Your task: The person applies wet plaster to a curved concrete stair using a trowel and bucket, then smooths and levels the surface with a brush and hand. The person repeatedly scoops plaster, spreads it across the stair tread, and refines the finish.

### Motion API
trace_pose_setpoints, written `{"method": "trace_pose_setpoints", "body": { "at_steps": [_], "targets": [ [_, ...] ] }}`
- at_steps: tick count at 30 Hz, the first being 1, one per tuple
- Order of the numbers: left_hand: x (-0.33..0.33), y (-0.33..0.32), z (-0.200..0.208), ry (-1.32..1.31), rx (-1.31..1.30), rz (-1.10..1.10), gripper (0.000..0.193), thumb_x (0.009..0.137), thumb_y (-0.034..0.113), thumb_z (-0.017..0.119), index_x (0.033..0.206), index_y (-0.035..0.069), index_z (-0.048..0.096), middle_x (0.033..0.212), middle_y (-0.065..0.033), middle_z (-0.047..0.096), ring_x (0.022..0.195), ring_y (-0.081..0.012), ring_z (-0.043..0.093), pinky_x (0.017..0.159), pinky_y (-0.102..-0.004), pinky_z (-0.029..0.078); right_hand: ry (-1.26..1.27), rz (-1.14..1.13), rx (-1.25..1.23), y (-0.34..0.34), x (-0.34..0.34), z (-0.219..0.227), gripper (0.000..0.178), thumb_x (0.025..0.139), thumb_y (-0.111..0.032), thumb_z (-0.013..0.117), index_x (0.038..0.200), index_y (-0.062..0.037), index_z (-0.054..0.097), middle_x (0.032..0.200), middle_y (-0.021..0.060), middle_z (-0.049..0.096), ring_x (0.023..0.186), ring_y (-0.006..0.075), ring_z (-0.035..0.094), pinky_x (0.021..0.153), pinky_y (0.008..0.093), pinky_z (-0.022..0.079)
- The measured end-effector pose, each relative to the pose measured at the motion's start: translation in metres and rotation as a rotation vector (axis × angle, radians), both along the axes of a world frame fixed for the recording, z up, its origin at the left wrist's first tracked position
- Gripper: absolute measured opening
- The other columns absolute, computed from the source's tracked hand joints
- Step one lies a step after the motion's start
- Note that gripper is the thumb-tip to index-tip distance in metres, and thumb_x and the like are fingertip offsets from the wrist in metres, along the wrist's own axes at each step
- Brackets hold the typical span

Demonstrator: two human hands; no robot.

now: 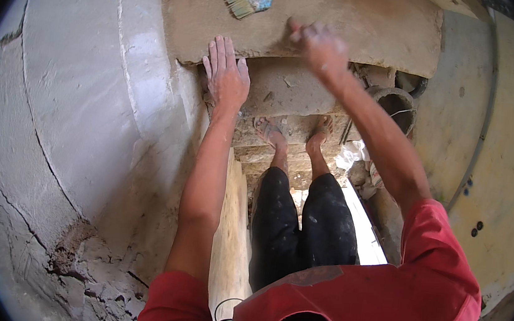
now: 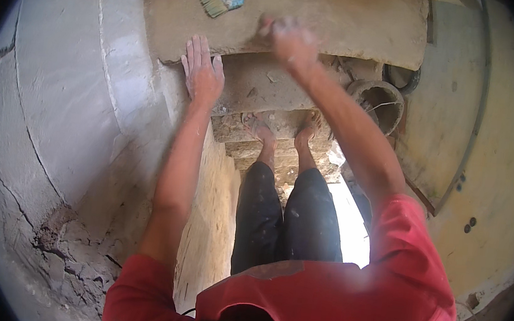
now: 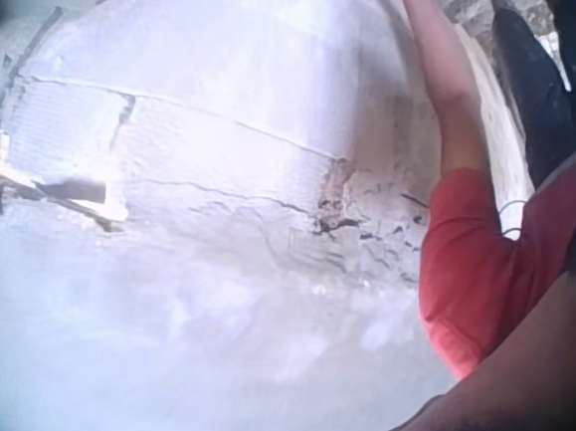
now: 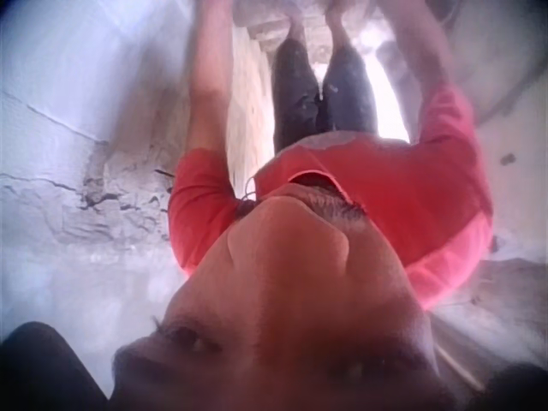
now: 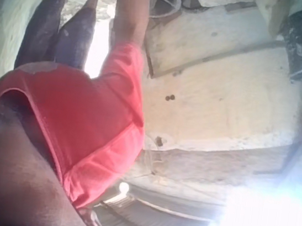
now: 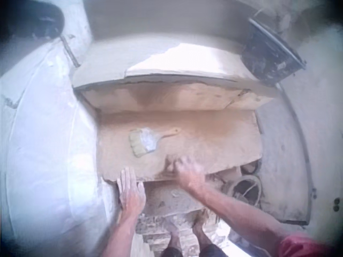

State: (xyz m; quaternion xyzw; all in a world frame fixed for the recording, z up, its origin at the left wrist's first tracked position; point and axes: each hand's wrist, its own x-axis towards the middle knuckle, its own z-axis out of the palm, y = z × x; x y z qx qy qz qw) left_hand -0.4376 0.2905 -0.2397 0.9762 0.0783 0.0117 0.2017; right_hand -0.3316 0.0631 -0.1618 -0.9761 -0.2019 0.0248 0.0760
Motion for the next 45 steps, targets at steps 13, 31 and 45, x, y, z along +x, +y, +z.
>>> {"method": "trace_pose_setpoints", "body": {
  "at_steps": [13, 31, 45],
  "targets": [
    [-0.067, 0.002, 0.01, 0.125, -0.031, 0.179, 0.071, 0.102, 0.023, 0.057, 0.164, 0.001, 0.029, 0.173, -0.0205, 0.023, 0.161, -0.0371, 0.019, 0.129, -0.0563, 0.013, 0.516, -0.052, 0.247, 0.024, -0.048, 0.03, 0.029, 0.092, -0.018, 0.071, 0.118, -0.0039, 0.073, 0.121, 0.0164, 0.075, 0.101, 0.0301, 0.076, 0.085, 0.0413, 0.062],
    [-0.134, -0.093, 0.061, 0.324, -0.25, 0.123, 0.074, 0.098, 0.022, 0.061, 0.16, -0.005, 0.031, 0.169, -0.0285, 0.023, 0.156, -0.0432, 0.026, 0.128, -0.0504, 0.023, 0.289, -0.86, 0.805, -0.238, 0.006, 0.024, 0.037, 0.098, -0.007, 0.065, 0.134, -0.0014, 0.061, 0.117, 0.0115, 0.072, 0.101, 0.024, 0.073, 0.086, 0.0348, 0.062],
    [0.083, -0.335, 0.328, 0.24, -1.705, 0.357, 0.062, 0.11, 0.035, 0.052, 0.159, -0.001, 0.038, 0.159, -0.0221, 0.047, 0.141, -0.0323, 0.054, 0.118, -0.0423, 0.041, 0.363, -0.591, 1.55, -0.316, 0.265, 0.367, 0.029, 0.107, -0.021, 0.057, 0.104, 0.0055, 0.069, 0.1, 0.0189, 0.075, 0.088, 0.031, 0.076, 0.082, 0.044, 0.064]
  ]
}}
